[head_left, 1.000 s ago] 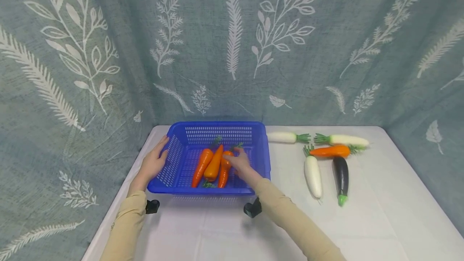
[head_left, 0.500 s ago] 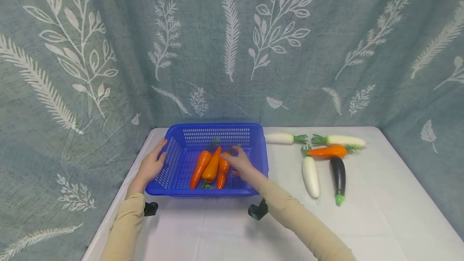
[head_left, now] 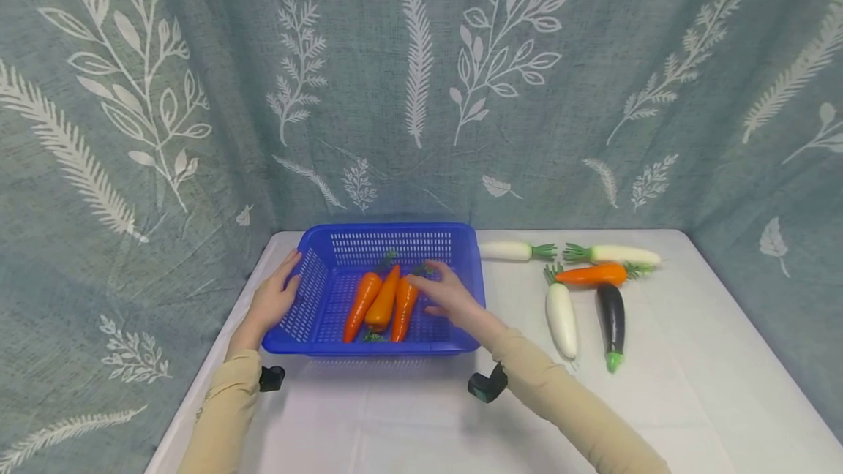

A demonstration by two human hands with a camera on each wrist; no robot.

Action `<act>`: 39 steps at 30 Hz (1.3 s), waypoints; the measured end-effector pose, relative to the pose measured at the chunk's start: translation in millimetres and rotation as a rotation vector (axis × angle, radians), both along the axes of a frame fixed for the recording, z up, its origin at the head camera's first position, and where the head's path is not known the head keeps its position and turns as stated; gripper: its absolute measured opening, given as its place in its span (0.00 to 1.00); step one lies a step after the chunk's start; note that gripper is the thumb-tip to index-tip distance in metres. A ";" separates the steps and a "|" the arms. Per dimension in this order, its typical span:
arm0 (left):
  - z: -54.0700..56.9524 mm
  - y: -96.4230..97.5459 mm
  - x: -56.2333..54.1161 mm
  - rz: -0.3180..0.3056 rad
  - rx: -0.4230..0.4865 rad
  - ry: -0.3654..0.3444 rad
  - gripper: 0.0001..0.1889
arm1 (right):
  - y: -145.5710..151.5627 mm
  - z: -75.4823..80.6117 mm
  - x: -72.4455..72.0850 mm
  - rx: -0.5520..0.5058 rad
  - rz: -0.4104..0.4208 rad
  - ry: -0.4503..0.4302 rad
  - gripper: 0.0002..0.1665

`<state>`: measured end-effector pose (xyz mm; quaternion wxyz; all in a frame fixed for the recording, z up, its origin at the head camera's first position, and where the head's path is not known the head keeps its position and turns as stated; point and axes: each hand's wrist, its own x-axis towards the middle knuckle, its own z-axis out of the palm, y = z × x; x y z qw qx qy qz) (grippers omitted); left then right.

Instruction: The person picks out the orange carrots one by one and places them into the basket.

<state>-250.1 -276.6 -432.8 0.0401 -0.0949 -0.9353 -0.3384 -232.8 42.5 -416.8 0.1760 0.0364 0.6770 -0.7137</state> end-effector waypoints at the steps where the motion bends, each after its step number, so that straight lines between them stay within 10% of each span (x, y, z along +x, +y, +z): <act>1: 0.1 0.1 0.0 -0.001 0.001 0.001 0.25 | 1.6 1.3 0.4 -0.006 0.001 0.002 0.43; 39: 0.0 -2.1 0.5 -0.006 0.011 0.020 0.25 | 67.5 30.7 10.9 0.013 0.071 0.125 0.39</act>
